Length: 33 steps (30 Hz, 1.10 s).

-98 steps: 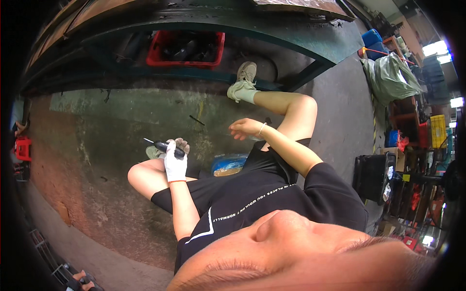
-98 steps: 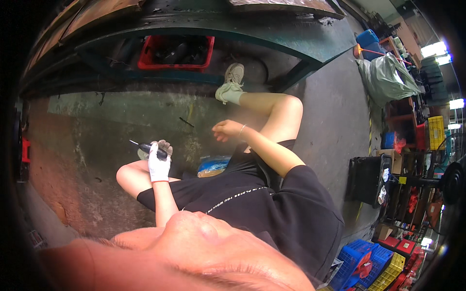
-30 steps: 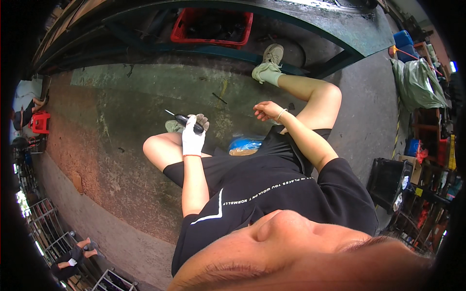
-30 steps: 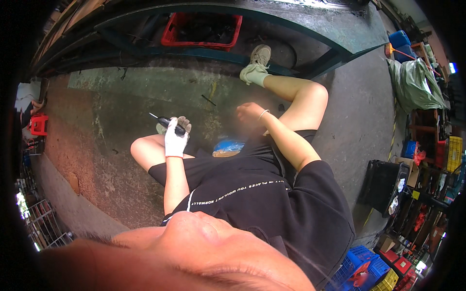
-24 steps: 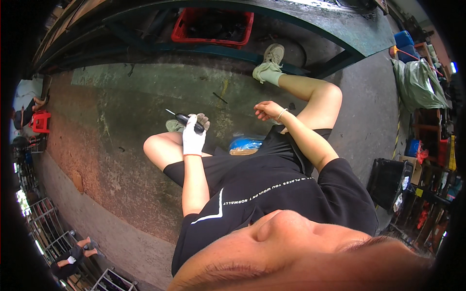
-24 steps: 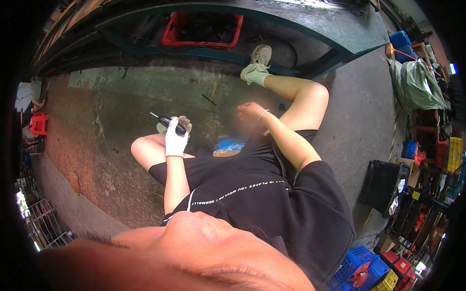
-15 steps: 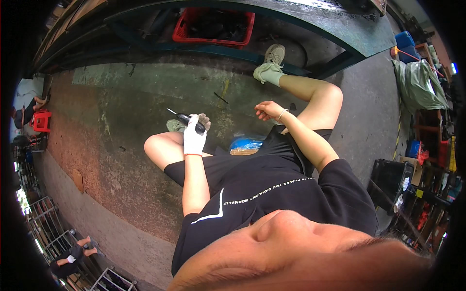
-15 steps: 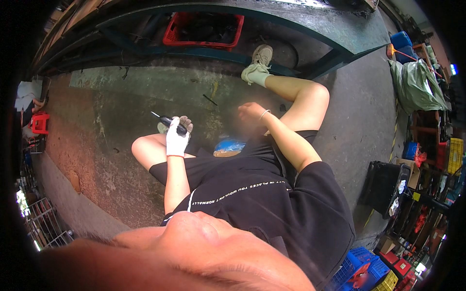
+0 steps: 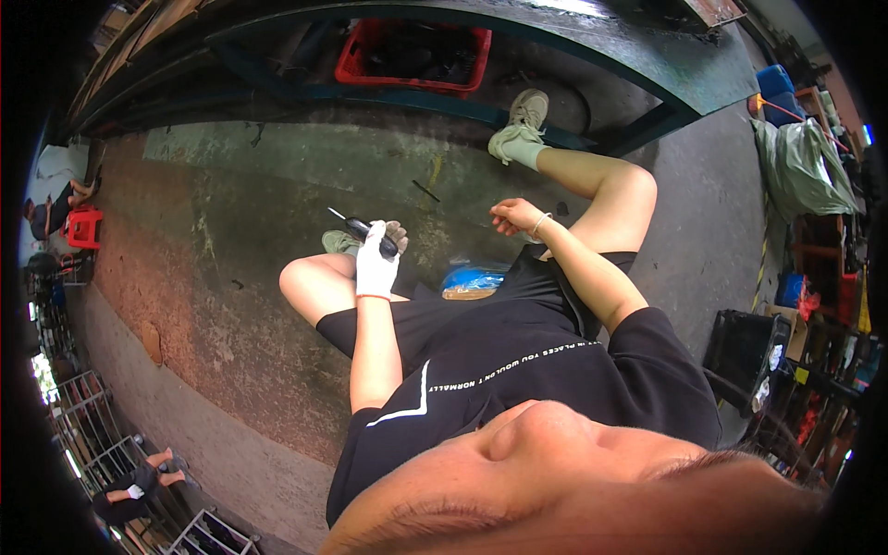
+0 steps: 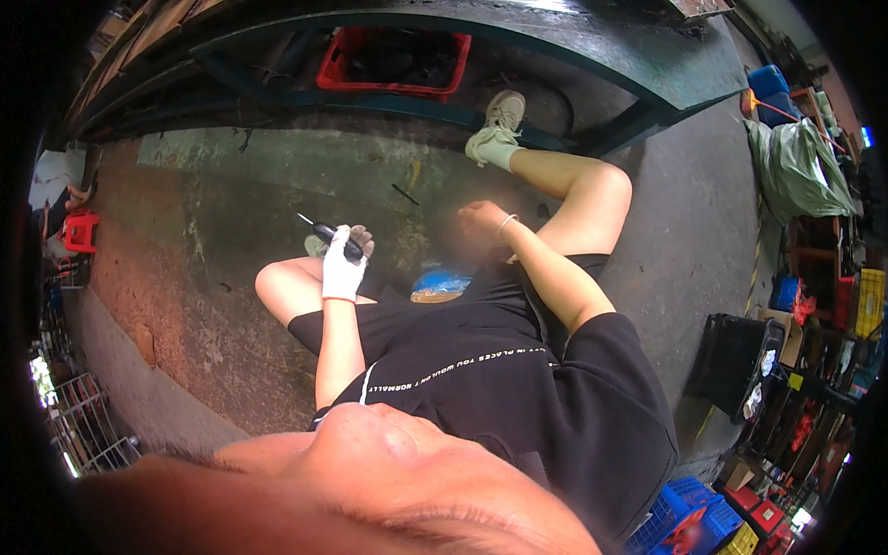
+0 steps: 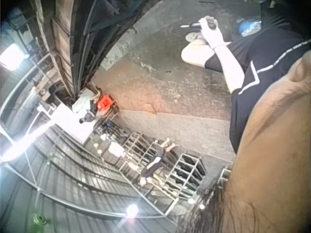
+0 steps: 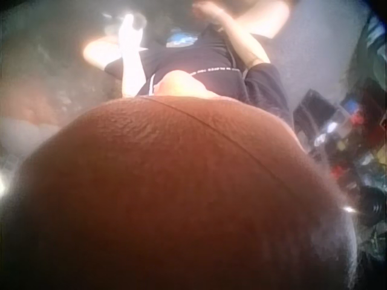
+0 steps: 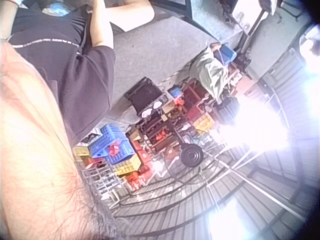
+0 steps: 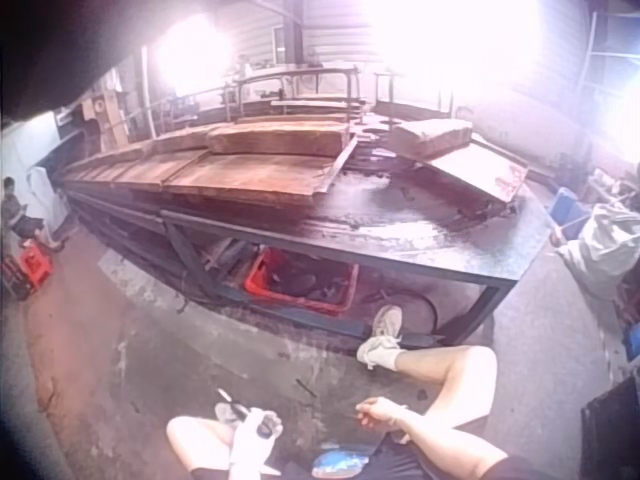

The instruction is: The person walks to a workstation and sits down holding a hand tool. They take a shoe sole from a bin, work on it with the tool, and place it onto the machine table.

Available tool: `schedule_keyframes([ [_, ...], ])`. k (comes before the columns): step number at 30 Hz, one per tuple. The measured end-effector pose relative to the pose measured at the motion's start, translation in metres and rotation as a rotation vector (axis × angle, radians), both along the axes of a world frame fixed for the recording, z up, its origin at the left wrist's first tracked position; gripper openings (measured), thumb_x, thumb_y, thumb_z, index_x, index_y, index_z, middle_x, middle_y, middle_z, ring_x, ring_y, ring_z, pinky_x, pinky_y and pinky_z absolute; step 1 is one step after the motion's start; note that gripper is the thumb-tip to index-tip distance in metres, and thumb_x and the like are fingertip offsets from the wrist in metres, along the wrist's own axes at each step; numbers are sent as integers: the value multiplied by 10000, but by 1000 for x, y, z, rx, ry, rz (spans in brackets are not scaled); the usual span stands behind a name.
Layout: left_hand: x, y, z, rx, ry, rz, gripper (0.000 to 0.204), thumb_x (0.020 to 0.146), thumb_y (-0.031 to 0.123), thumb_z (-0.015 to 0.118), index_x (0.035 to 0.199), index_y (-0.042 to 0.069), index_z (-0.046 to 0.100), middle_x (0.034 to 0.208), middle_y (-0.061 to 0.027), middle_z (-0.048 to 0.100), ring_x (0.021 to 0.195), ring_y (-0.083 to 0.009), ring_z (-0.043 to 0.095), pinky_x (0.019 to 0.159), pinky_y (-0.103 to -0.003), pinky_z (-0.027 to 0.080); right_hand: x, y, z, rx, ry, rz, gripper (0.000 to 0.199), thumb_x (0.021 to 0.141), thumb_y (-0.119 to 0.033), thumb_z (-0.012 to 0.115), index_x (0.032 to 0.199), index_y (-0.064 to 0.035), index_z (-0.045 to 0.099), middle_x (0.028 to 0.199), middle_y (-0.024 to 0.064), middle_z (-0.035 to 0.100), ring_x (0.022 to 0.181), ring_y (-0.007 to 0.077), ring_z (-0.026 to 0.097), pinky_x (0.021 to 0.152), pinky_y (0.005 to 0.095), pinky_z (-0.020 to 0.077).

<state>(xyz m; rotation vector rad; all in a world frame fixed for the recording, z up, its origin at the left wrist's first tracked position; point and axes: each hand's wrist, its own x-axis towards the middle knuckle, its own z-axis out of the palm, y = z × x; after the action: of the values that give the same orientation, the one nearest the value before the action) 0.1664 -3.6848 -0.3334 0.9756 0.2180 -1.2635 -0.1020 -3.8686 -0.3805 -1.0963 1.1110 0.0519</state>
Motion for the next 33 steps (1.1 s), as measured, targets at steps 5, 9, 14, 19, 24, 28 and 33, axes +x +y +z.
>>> schedule_keyframes([
  [5, 2, 0, -5, -5, 0, -13, 144, 887, 195, 599, 963, 78, 566, 875, -82, 647, 766, -204, 636, 671, -330, 541, -2, -1, -9, -76, 27, 51, 299, 913, -254, 528, 1095, -26, 598, 908, 57, 625, 704, 129, 616, 574, 264, 508],
  [9, 3, -1, -8, -1, 0, -9, 139, 891, 188, 592, 970, 79, 555, 877, -89, 647, 763, -209, 641, 661, -327, 544, -2, -1, -10, -95, 49, 57, 301, 909, -255, 531, 1094, -26, 598, 902, 62, 629, 714, 132, 621, 576, 264, 508],
  [14, 4, 0, -9, 1, -25, 0, 140, 893, 191, 591, 970, 80, 554, 876, -93, 649, 768, -210, 643, 656, -320, 545, 2, -1, -4, -62, 48, 60, 309, 908, -261, 532, 1092, -21, 595, 906, 66, 629, 717, 134, 620, 575, 264, 505],
  [19, 4, 0, -9, 19, -19, -24, 160, 885, 202, 601, 996, 97, 553, 876, -85, 651, 770, -206, 642, 663, -326, 538, 0, -2, -7, -25, 43, 47, 323, 915, -263, 526, 1112, -13, 579, 923, 71, 623, 717, 139, 614, 575, 258, 499],
  [24, 2, 1, -4, 41, -34, -8, 165, 880, 206, 609, 996, 100, 557, 875, -83, 650, 769, -203, 642, 659, -322, 532, 0, -2, -12, -27, 49, 66, 336, 915, -269, 528, 1122, -8, 574, 931, 72, 619, 709, 140, 611, 573, 256, 499],
  [28, 1, -1, -4, 31, -38, -12, 170, 878, 206, 610, 991, 92, 556, 873, -83, 646, 765, -201, 638, 654, -322, 531, -4, -3, -19, -83, 48, 40, 339, 902, -280, 538, 1084, -5, 613, 866, 104, 662, 709, 198, 651, 606, 309, 532],
  [33, 4, 0, -4, 32, -25, -24, 169, 884, 198, 601, 981, 68, 553, 867, -92, 639, 754, -203, 633, 643, -321, 533, -1, -3, -18, -43, 63, 62, 326, 907, -271, 547, 1116, -25, 594, 924, 61, 623, 702, 131, 608, 568, 257, 502],
])
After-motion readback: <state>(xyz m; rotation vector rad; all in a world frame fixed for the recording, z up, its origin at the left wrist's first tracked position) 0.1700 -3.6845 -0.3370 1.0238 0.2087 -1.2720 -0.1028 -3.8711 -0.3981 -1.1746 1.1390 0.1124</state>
